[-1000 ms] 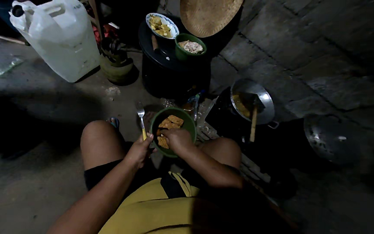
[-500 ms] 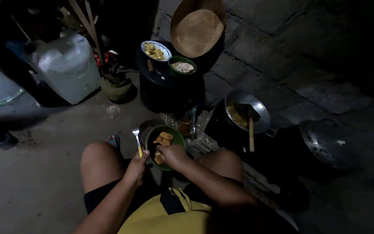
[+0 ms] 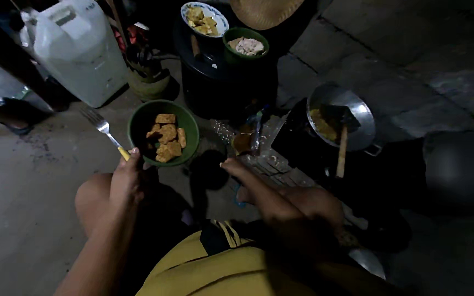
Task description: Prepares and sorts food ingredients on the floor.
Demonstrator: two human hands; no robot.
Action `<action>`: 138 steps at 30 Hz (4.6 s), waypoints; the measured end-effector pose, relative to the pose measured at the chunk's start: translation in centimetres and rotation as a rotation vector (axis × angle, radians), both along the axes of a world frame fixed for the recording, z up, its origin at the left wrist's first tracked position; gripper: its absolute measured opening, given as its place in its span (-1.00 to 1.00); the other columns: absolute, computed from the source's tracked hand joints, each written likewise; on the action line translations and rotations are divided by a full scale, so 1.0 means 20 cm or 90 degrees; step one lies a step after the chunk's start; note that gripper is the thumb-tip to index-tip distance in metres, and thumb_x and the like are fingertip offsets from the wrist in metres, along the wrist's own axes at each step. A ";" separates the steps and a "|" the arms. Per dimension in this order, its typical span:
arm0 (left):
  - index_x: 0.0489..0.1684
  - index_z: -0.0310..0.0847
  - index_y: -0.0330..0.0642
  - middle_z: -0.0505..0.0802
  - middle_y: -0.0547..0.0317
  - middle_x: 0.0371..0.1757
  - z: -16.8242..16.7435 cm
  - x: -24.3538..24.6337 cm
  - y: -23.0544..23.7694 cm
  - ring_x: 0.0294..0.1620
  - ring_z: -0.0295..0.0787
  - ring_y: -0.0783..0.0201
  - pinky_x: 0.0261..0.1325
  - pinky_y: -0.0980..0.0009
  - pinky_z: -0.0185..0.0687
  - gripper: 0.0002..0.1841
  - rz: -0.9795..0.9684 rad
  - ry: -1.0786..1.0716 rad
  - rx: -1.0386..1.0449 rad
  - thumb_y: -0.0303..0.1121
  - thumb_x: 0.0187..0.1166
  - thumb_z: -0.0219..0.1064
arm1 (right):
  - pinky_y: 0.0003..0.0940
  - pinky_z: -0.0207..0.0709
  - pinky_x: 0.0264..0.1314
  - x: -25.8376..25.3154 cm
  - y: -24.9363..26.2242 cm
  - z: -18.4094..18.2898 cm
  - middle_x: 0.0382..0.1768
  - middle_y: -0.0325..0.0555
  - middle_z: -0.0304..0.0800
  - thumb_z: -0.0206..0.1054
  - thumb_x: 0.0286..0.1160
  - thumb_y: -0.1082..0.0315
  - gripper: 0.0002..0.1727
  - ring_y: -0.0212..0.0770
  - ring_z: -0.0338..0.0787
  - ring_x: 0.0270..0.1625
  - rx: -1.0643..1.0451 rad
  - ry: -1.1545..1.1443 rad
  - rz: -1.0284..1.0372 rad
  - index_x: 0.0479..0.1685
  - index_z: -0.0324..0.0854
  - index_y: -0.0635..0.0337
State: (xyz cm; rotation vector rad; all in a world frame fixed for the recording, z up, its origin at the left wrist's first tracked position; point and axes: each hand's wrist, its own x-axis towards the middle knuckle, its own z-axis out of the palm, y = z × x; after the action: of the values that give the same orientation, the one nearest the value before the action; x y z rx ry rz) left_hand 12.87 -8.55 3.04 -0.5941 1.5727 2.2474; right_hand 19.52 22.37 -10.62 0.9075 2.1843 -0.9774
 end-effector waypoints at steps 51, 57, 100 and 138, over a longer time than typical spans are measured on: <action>0.47 0.36 -0.25 0.72 -0.11 0.19 -0.06 -0.96 0.95 0.08 0.79 0.03 -0.14 0.08 0.78 -0.65 -0.011 0.002 0.127 -0.25 0.89 0.00 | -0.20 0.55 -0.06 -1.44 1.06 0.69 0.19 0.19 0.68 -0.15 0.95 0.02 -0.40 -0.12 0.68 -0.12 -0.004 0.497 -0.621 0.63 0.30 0.35; 0.50 0.35 -0.26 0.73 -0.09 0.20 -0.05 -0.95 0.97 0.09 0.79 0.06 -0.09 0.09 0.79 -0.63 -0.038 0.003 0.133 -0.25 0.88 0.02 | -0.11 0.57 0.01 -1.08 0.54 0.70 0.48 0.21 0.58 -0.10 0.88 -0.14 -0.31 -0.01 0.73 0.05 -0.117 0.444 -0.344 0.83 0.15 0.06; 0.25 0.59 0.15 0.78 0.29 0.15 -0.09 -0.97 0.22 0.13 0.78 0.16 0.17 -0.01 0.74 -0.62 0.239 -0.014 -0.017 0.08 0.83 -0.04 | 0.16 0.03 0.81 -0.35 -0.15 -1.08 0.74 0.12 0.36 0.08 0.82 0.04 -0.33 0.18 0.27 0.79 0.218 -0.128 0.214 0.91 0.05 -0.45; 0.56 0.51 -0.02 0.76 -0.03 0.44 -0.10 -0.61 0.02 0.53 0.64 -0.04 0.53 0.02 0.58 -0.50 0.068 -0.159 0.325 -0.05 0.91 -0.21 | 0.23 0.48 0.56 -0.90 -0.04 -1.15 0.42 0.25 0.69 0.35 0.69 0.02 -0.41 0.21 0.67 0.48 0.024 -0.058 0.020 0.58 0.52 0.18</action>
State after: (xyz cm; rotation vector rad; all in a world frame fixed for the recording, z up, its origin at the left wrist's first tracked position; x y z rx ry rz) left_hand 0.58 -8.05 1.11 -0.7794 0.8204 2.4061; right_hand 1.46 21.50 -33.67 0.9149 2.1408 -0.8660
